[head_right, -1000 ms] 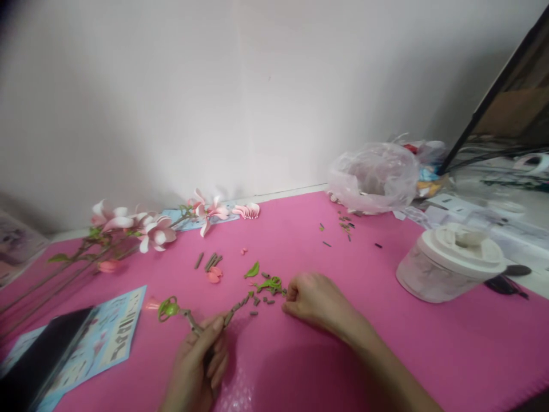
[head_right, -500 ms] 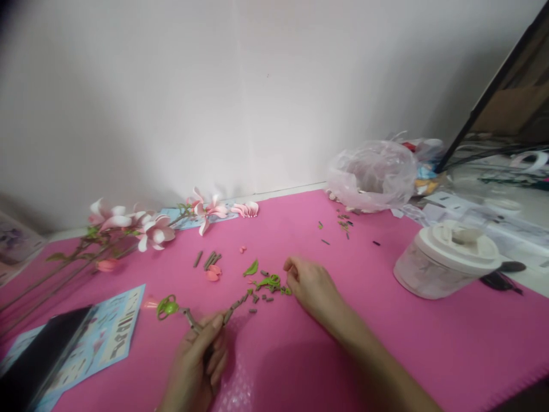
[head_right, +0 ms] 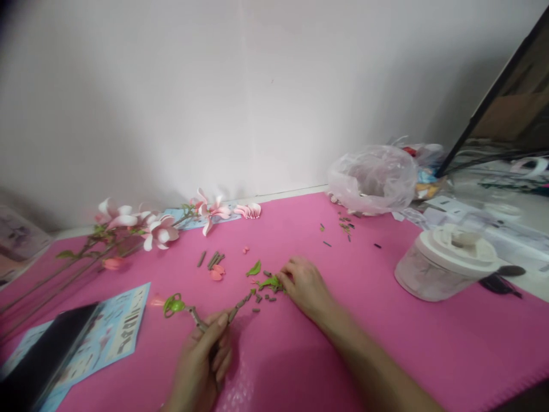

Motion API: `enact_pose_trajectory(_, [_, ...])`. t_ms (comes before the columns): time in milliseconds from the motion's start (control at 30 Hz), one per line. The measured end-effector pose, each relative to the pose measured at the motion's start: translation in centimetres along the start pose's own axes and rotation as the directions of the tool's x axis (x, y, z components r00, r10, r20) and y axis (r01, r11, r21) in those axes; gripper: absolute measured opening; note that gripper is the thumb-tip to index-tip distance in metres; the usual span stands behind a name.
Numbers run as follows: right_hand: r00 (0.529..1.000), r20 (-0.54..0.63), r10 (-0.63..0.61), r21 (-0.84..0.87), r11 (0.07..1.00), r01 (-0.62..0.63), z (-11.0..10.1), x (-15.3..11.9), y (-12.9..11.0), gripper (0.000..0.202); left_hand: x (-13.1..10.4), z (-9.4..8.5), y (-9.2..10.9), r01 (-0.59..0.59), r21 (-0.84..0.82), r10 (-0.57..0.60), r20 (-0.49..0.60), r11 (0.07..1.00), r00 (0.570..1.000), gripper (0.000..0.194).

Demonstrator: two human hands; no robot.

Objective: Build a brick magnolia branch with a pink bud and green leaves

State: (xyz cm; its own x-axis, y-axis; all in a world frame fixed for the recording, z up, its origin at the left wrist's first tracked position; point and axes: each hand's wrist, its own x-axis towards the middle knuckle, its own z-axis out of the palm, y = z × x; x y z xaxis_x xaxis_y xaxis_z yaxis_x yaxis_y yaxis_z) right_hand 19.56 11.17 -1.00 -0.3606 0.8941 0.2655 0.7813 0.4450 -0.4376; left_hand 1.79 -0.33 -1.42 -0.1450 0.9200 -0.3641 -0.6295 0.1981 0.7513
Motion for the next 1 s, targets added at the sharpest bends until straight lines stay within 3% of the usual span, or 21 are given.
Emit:
enact_pose_trajectory(400, [0.997, -0.072, 0.026, 0.003, 1.000, -0.026, -0.1, 0.1, 0.7, 0.020, 0.1, -0.1, -0.1, -0.006, -0.006, 0.006, 0.001, 1.000, 1.000, 0.027])
enact_pose_trajectory(533, [0.991, -0.135, 0.006, 0.091, 0.996, 0.006, -0.7, 0.0, -0.1, 0.017, 0.0, -0.1, -0.1, -0.003, 0.007, 0.003, 0.012, 1.000, 1.000, 0.029])
enact_pose_trajectory(600, [0.991, -0.136, -0.009, 0.225, 0.974, 0.040, -0.9, -0.3, -0.8, 0.019, -0.1, 0.0, -0.1, 0.002, 0.021, -0.002, 0.021, 1.000, 1.000, 0.031])
enact_pose_trajectory(667, [0.997, -0.074, 0.013, 0.442, 0.897, 0.021, -1.1, -0.7, -1.6, 0.019, -0.1, 0.0, -0.1, 0.000, 0.034, -0.001, 0.026, 0.999, 1.000, 0.032])
enact_pose_trajectory(767, [0.993, 0.104, 0.060, 0.710, 0.695, -0.116, -1.1, -1.2, -2.6, 0.024, 0.0, 0.1, -0.1, -0.005, 0.040, 0.004, 0.031, 0.999, 1.000, 0.033])
enact_pose_trajectory(833, [0.984, 0.175, 0.037, 0.776, 0.609, -0.161, -1.1, -1.5, -3.0, 0.022, 0.0, 0.1, -0.1, -0.008, 0.030, 0.007, 0.026, 1.000, 1.000, 0.033])
enact_pose_trajectory(1000, [0.972, 0.225, -0.069, 0.858, 0.488, -0.164, -1.4, -1.6, -3.3, 0.009, -0.1, 0.2, 0.0, 0.003, 0.023, -0.004, 0.030, 1.000, 1.000, 0.038])
